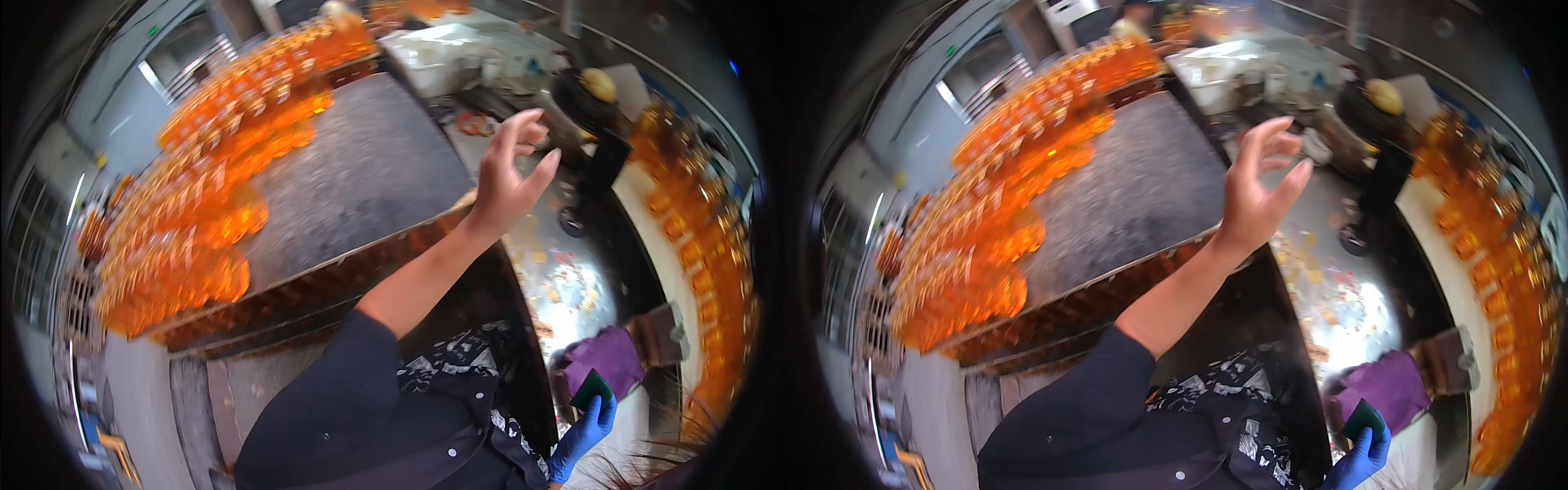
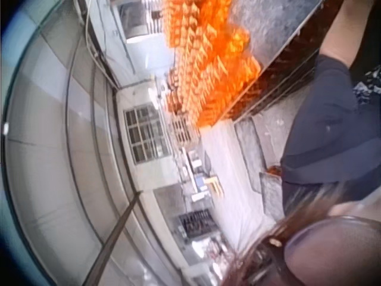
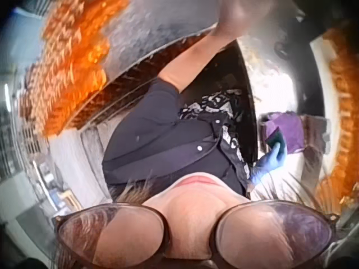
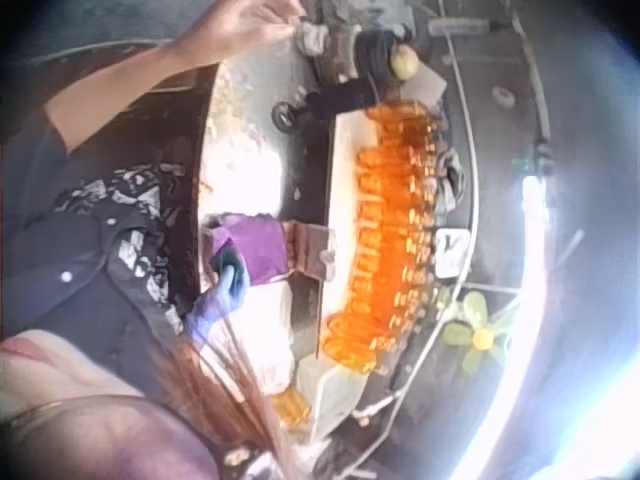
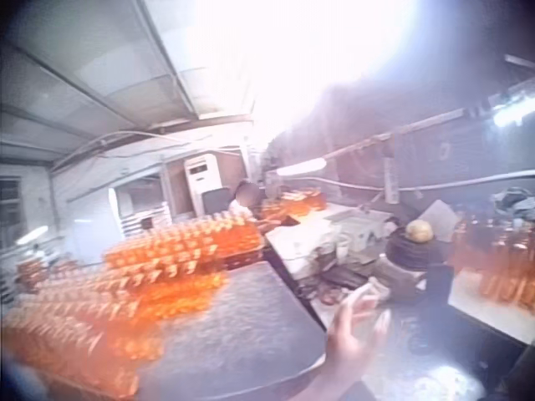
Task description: The person picks up amber-colored plastic bottles from a tray, wipes them with a cloth, and applies a rectangular label to the front of each bottle. They smooth the label with their gloved fingers and place the finished bottle onto a metal counter. The process is repeated for multiple bottles in a continuous sequence.
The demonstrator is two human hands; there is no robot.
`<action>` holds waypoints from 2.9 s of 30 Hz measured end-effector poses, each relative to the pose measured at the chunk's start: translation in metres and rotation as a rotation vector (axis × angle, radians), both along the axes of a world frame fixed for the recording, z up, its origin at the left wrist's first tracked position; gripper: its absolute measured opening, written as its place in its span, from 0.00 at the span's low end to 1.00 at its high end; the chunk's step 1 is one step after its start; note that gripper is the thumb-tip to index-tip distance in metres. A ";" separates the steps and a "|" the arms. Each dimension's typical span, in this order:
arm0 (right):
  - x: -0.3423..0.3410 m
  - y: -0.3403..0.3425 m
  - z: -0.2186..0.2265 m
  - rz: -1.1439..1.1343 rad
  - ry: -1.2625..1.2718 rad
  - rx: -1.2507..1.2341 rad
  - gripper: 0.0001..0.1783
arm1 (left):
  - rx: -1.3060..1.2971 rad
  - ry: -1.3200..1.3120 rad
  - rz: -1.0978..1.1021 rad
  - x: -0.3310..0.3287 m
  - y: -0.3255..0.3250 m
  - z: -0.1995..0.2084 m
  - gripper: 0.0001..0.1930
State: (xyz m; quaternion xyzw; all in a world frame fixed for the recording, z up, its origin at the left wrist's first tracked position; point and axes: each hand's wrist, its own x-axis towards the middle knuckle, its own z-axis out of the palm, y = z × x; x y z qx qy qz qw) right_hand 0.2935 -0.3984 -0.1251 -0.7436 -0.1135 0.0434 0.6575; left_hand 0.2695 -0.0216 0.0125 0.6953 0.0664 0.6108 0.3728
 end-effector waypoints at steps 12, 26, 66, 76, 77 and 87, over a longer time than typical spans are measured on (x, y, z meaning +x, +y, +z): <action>-0.012 0.033 0.001 0.375 -0.008 0.163 0.11 | 0.212 0.071 1.427 -0.331 0.084 -0.037 0.37; -0.023 -0.001 0.019 0.222 0.116 0.217 0.12 | -0.357 -0.173 1.217 -0.325 0.166 -0.083 0.24; -0.057 -0.251 -0.054 -0.524 -0.052 -1.152 0.32 | -0.817 0.959 -1.292 0.157 -0.219 -0.142 0.18; -0.125 -0.209 -0.047 -0.601 -0.360 -1.095 0.17 | -0.972 0.940 -1.315 0.164 -0.215 -0.145 0.21; -0.125 -0.208 -0.046 -0.592 -0.365 -0.994 0.14 | -0.984 0.934 -1.344 0.167 -0.213 -0.145 0.24; -0.002 -0.133 0.057 -0.603 0.268 0.058 0.15 | -0.869 0.921 -1.349 0.157 -0.219 -0.146 0.23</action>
